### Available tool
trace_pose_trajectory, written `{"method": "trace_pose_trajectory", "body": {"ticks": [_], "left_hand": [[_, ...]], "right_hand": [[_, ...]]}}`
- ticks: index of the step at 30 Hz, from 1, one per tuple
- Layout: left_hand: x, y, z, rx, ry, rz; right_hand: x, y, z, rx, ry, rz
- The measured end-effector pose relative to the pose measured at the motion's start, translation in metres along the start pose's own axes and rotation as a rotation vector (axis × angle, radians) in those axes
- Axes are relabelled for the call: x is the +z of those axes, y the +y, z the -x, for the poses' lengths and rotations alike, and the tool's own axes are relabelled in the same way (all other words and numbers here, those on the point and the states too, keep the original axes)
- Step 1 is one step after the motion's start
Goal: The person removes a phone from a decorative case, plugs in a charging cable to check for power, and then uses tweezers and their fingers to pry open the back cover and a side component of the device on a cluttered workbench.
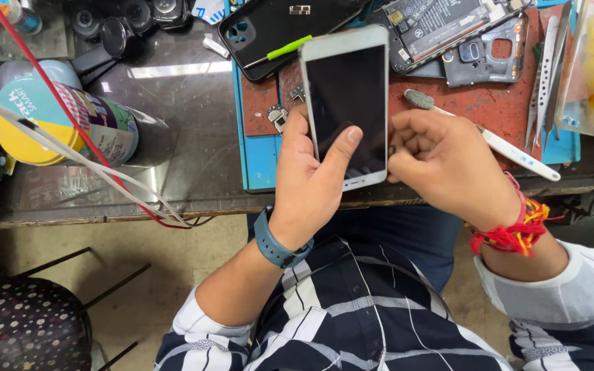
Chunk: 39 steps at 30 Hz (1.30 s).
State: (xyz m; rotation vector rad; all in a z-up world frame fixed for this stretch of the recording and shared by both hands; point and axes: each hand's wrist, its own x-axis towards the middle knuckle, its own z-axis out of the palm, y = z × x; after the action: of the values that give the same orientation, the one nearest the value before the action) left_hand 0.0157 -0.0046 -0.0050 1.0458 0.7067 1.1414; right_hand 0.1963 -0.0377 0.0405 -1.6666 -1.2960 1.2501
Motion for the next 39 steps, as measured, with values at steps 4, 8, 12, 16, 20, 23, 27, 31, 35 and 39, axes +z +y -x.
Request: {"method": "trace_pose_trajectory", "body": {"ticks": [4,8,12,16,20,23,27,31,35,39], "left_hand": [[-0.001,-0.002,-0.003,0.013,0.013,0.045],[-0.002,-0.001,-0.005,-0.009,0.014,0.052],[-0.003,-0.002,-0.007,-0.022,-0.002,0.052],[-0.004,-0.002,-0.007,-0.016,-0.011,0.041],[-0.004,0.0,-0.009,-0.057,-0.012,0.082],[-0.005,0.001,-0.009,-0.052,-0.01,0.056],[-0.005,0.001,-0.009,-0.055,-0.018,0.055],[-0.006,0.0,-0.008,-0.065,0.007,0.028],[-0.01,0.0,-0.009,-0.081,0.001,0.062],[-0.014,0.003,-0.012,-0.184,-0.03,0.241]], "right_hand": [[-0.004,0.002,-0.002,0.018,-0.053,-0.03],[-0.018,0.004,-0.009,0.116,-0.155,-0.174],[-0.024,0.01,-0.016,0.172,-0.164,-0.166],[-0.027,0.012,-0.015,0.165,-0.193,-0.139],[-0.029,0.011,-0.014,0.14,-0.205,-0.107],[-0.03,0.011,-0.014,0.112,-0.218,-0.108],[-0.03,0.008,-0.013,0.149,-0.187,-0.097],[-0.025,0.001,-0.003,0.101,-0.097,-0.022],[-0.032,-0.011,0.007,-0.018,0.007,0.009],[-0.048,-0.006,0.02,-0.08,0.188,0.093]]}}
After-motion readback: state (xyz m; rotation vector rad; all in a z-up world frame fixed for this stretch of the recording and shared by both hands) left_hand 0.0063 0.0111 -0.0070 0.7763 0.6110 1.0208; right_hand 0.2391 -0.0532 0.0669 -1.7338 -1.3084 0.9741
